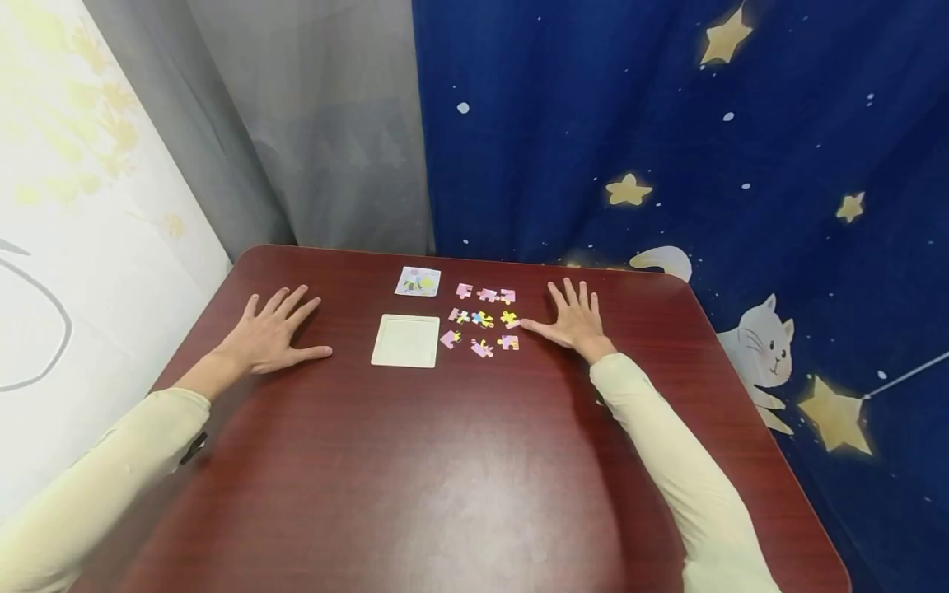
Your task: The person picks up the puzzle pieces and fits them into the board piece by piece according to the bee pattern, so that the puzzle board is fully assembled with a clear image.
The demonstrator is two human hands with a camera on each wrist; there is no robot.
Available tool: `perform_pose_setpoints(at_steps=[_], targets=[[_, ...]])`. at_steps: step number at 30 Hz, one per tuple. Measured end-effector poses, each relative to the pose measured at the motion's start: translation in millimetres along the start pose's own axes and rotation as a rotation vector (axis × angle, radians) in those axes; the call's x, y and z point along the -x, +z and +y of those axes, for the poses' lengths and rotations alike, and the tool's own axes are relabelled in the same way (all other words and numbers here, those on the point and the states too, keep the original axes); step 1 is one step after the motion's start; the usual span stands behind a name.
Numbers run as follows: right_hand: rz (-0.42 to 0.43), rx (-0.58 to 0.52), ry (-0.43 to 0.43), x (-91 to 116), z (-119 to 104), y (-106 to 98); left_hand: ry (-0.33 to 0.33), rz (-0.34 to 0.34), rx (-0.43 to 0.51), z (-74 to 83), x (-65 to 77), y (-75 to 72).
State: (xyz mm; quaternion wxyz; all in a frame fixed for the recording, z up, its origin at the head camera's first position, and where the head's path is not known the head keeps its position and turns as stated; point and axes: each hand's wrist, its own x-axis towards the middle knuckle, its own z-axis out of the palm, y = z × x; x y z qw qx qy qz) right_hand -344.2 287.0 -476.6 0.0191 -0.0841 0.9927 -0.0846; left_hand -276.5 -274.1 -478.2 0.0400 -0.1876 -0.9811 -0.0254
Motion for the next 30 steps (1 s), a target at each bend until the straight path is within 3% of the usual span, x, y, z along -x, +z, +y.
perform_pose_setpoints(at_steps=[30], targets=[[-0.009, -0.040, -0.106, -24.0, -57.8, -1.6, 0.085, -0.031, 0.003, 39.5, -17.7, 0.9]])
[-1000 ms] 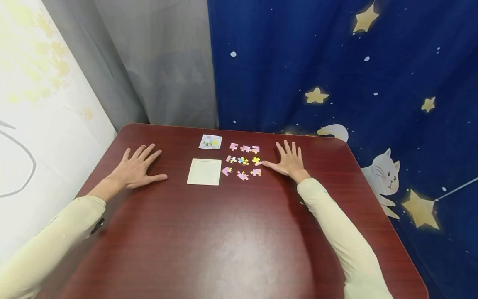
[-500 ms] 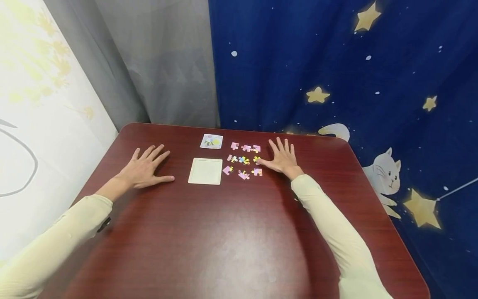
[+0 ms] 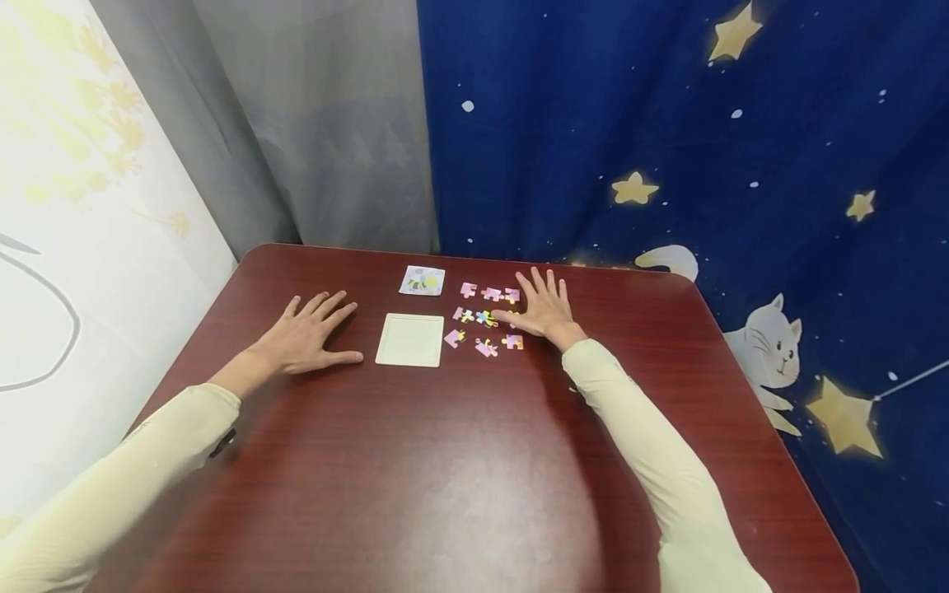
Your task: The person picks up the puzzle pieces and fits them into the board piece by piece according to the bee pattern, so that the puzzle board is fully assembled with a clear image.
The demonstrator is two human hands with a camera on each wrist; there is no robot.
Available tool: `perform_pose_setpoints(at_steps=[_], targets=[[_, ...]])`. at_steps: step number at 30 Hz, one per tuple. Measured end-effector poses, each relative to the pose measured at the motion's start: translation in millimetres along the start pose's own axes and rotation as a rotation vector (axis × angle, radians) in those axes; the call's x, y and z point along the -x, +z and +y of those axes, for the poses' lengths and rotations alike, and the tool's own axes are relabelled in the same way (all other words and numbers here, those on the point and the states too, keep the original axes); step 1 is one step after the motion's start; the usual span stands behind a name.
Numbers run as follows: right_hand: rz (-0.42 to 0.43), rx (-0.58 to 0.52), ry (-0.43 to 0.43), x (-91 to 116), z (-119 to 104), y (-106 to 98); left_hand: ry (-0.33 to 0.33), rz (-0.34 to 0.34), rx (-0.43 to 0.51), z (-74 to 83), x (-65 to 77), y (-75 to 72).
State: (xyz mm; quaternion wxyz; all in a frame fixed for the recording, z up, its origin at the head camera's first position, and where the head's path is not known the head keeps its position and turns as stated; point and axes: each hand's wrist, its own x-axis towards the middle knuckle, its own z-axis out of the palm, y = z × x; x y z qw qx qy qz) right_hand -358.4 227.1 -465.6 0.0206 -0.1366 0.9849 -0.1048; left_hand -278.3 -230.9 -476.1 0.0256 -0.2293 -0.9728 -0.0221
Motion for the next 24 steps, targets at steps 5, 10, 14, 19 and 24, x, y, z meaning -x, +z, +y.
perform_pose_setpoints(at_steps=[5, 10, 14, 19, 24], targets=[[-0.011, -0.012, -0.010, -3.6, -8.3, 1.5, 0.006, -0.016, 0.016, 6.7, -3.4, 0.0], [-0.014, -0.033, -0.019, -8.0, -14.6, 5.2, 0.017, -0.032, 0.038, 14.5, -7.4, 0.9], [-0.015, -0.032, -0.025, -11.1, -19.8, 7.3, 0.027, -0.040, 0.046, 20.7, -11.9, 1.3], [-0.026, -0.025, -0.033, -15.3, -25.9, 9.8, 0.028, -0.067, 0.068, 27.2, -16.9, 1.9], [-0.048, -0.017, -0.039, -19.2, -30.6, 11.4, 0.030, -0.092, 0.086, 33.4, -20.6, 2.4]])
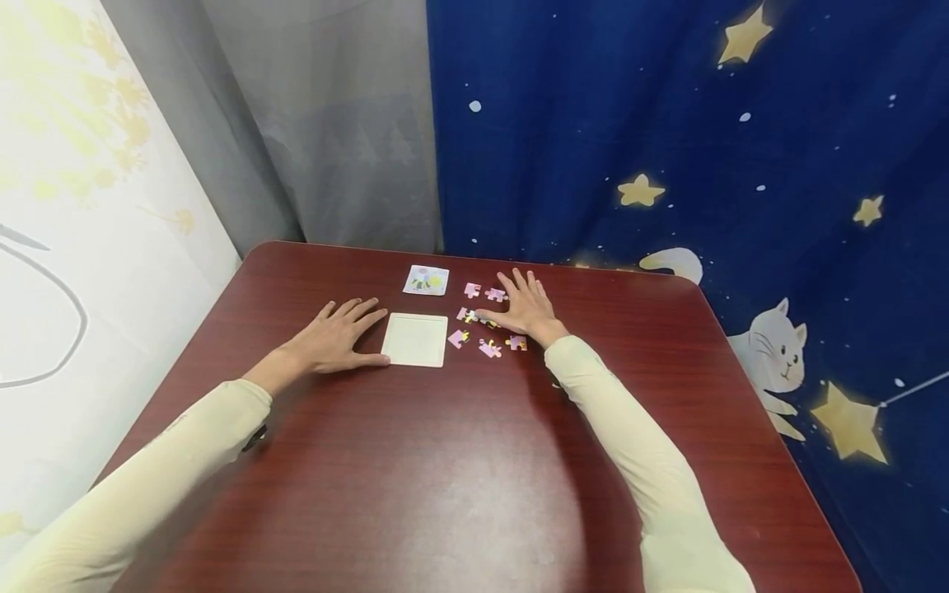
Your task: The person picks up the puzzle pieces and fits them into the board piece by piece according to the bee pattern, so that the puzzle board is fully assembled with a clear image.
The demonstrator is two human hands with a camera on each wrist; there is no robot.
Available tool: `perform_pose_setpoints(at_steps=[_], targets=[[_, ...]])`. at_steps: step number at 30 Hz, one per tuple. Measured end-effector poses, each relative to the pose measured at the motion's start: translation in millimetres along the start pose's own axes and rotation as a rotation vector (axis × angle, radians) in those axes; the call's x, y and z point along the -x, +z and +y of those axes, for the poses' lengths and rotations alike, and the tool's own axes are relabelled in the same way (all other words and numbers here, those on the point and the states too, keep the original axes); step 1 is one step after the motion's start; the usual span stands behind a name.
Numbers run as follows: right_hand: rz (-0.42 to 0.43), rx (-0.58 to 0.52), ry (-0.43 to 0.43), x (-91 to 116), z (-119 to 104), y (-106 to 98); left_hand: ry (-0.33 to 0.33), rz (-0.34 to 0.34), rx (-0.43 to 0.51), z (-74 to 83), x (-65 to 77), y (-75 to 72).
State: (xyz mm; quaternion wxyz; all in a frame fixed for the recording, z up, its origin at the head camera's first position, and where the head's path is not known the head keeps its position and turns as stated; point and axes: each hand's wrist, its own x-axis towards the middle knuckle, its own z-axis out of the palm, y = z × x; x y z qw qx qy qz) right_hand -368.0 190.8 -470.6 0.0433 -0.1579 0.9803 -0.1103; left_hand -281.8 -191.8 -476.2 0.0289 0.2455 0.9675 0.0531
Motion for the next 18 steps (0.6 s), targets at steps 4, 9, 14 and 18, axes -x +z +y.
perform_pose_setpoints(at_steps=[4, 9, 14, 18], targets=[[-0.005, 0.007, -0.001, -5.3, -2.7, 2.3, 0.011, 0.010, 0.015, 3.3, -3.1, 1.9], [-0.015, -0.002, -0.003, -11.0, -6.7, 3.7, 0.027, 0.003, 0.031, 5.7, -6.1, 2.5], [-0.024, -0.027, -0.021, -13.8, -10.3, 3.2, 0.029, -0.012, 0.058, 8.1, -8.2, 2.9], [-0.008, -0.036, -0.045, -16.0, -13.5, 2.6, 0.024, -0.012, 0.084, 10.8, -8.2, 1.9]])
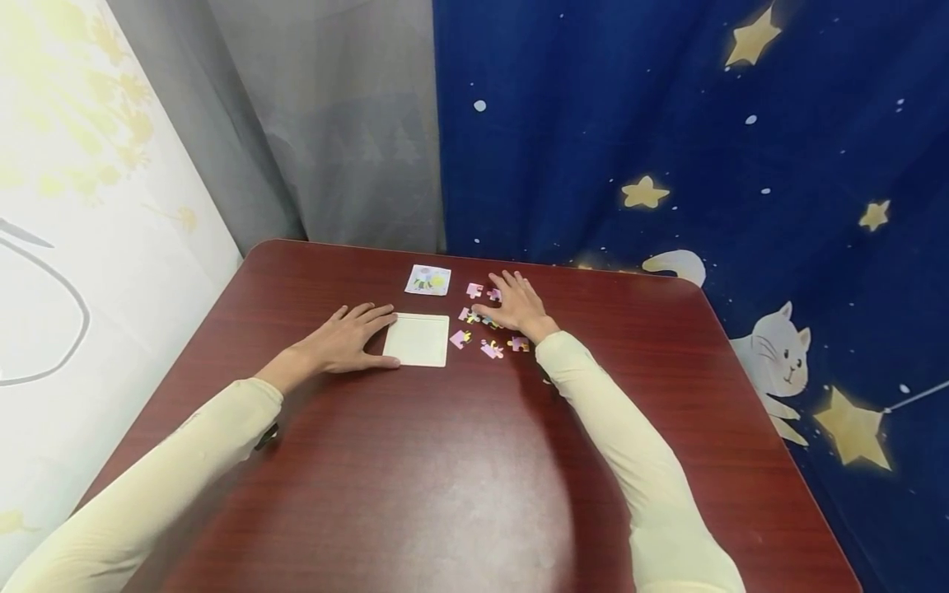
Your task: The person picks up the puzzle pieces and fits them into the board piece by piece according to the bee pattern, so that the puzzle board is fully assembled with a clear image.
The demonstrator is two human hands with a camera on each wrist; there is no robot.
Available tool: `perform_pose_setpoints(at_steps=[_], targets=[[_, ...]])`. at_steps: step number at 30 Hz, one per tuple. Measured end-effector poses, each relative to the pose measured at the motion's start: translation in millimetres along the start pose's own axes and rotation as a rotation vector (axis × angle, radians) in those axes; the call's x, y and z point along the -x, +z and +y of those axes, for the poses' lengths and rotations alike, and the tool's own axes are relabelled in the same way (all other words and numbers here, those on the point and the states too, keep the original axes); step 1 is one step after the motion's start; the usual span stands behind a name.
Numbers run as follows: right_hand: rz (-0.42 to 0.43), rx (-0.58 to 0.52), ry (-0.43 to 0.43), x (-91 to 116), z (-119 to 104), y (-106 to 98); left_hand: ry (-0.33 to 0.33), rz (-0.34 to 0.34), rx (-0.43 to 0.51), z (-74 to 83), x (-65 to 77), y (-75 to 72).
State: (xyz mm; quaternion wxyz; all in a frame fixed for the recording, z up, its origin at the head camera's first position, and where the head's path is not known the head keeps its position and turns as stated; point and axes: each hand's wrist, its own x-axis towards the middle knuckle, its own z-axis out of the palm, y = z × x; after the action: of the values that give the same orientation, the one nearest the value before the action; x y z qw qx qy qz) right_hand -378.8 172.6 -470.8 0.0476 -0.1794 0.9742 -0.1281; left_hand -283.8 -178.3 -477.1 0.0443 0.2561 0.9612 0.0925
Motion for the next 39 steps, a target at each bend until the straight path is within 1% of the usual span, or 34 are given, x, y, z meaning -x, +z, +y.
perform_pose_setpoints(at_steps=[6, 12, 19, 23, 31, 39], targets=[[0.025, -0.008, -0.033, -7.3, -4.6, 3.0, -0.005, -0.003, 0.007, 1.0, 1.1, -0.9], [0.021, -0.031, -0.046, -17.9, -8.1, 5.8, 0.007, 0.002, 0.013, -1.1, -0.4, 0.0], [0.028, -0.092, -0.069, -24.3, -12.8, 7.3, -0.003, -0.018, 0.021, -4.1, -2.8, 1.5], [0.034, -0.130, -0.061, -28.9, -14.2, 8.8, -0.015, -0.024, 0.029, -3.8, -2.8, 0.6], [0.043, -0.173, -0.087, -33.6, -10.3, 9.0, -0.006, -0.005, 0.047, 0.6, -3.5, -2.4], [0.056, -0.227, -0.133, -35.7, -10.7, 10.1, -0.013, 0.012, 0.076, -0.7, -3.1, -2.2]])
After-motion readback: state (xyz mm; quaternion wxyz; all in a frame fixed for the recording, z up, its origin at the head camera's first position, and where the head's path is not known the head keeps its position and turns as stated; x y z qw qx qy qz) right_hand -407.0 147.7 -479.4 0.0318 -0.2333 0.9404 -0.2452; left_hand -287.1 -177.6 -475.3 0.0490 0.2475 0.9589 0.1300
